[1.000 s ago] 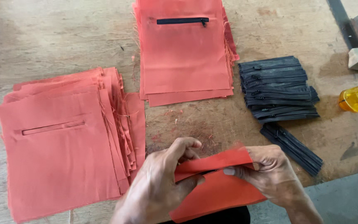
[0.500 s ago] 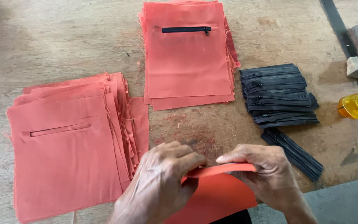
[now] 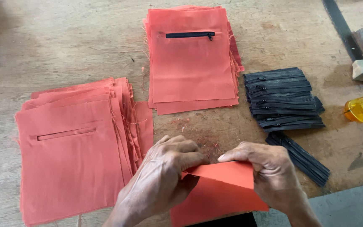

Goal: The person repeatedly picks a red fabric pouch and a black zipper, aligns the zipper into the pouch opening, and places the assembled unit on a growing stack. The person handles items one at a time and maintains a steady workflow on a wooden worktable.

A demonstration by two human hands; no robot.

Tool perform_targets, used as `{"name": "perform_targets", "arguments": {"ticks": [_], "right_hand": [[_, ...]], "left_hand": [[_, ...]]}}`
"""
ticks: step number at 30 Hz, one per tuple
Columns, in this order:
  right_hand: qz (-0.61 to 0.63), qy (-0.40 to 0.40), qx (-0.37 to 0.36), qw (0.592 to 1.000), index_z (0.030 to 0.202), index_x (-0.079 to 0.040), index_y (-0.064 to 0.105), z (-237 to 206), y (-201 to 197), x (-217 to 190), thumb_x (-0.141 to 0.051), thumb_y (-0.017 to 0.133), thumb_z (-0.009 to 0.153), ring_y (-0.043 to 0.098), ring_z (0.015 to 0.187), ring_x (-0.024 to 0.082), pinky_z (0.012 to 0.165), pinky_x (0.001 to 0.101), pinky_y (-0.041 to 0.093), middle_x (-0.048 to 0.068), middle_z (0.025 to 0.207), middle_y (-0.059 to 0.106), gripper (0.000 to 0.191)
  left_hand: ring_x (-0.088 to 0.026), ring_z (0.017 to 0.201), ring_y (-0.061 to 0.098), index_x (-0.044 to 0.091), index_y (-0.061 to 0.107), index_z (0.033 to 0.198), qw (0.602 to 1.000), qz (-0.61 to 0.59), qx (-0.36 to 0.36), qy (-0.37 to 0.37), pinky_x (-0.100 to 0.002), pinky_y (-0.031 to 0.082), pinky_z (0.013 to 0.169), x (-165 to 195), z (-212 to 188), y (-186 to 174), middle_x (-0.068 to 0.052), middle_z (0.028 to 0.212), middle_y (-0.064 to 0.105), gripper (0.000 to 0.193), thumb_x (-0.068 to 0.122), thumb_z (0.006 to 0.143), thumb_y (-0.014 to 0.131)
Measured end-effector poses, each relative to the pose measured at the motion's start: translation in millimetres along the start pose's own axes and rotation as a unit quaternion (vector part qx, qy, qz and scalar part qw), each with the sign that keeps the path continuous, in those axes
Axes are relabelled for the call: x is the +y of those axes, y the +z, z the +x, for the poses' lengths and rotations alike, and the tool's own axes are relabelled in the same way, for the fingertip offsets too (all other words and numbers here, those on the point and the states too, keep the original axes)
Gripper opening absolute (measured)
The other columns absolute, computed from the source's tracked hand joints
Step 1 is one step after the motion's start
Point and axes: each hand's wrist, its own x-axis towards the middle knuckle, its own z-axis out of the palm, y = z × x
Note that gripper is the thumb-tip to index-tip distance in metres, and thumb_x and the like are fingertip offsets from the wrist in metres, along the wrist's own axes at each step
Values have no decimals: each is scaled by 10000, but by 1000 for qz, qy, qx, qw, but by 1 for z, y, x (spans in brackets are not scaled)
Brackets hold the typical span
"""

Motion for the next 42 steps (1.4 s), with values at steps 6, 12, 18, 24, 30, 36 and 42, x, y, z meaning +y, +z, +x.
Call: {"name": "perform_targets", "arguments": {"ticks": [6,12,18,24,30,36,42], "right_hand": [[-110,33,10,993,994,-47,763,6,-4,-13,-46,796,799,702,698,131,608,235,573,48,817,785,198],[-116,11,33,993,1089,-65,749,10,-9,-31,-98,810,804,725,757,125,651,233,594,45,906,807,293],[-135,50,-39,989,1252,-88,706,18,-16,-38,-199,854,801,733,836,104,738,249,599,51,1021,813,487],[-122,96,-60,986,1363,-104,646,25,-15,-42,-194,846,795,747,839,114,763,268,609,40,1008,839,609],[-215,233,-84,945,1353,-164,615,34,-13,-46,-189,882,715,730,721,155,692,308,613,66,836,832,691],[-181,67,-58,979,1320,-140,656,31,-13,-46,-173,858,767,717,775,93,687,258,588,23,925,798,589],[-106,13,-18,994,1074,-73,739,29,-11,-38,-84,839,785,753,829,44,732,222,607,2,910,811,306]], "left_hand": [[-321,799,610,50,641,777,999,-14,-25,-43,-434,475,712,-4,2,7,-91,762,618,174,142,821,780],[-337,772,581,16,651,903,985,-144,-58,-69,-420,469,687,-11,5,12,-129,781,596,203,213,936,689],[-290,796,602,17,676,1040,971,-227,-36,-67,-374,505,725,-13,1,15,-116,873,650,261,266,964,675],[-251,743,579,33,681,1050,965,-237,-28,-112,-362,500,691,-20,-3,19,-93,844,643,258,268,943,691],[-250,752,576,24,683,1020,971,-223,-16,-82,-363,492,690,-26,-3,18,-104,822,619,227,238,950,711],[-321,828,640,37,694,1060,985,-169,-9,-30,-405,513,706,-13,-9,-2,-124,882,641,227,155,875,753],[-327,858,660,49,708,1135,998,-2,67,7,-438,524,723,6,-24,-17,-108,873,681,378,-1,761,707]]}}
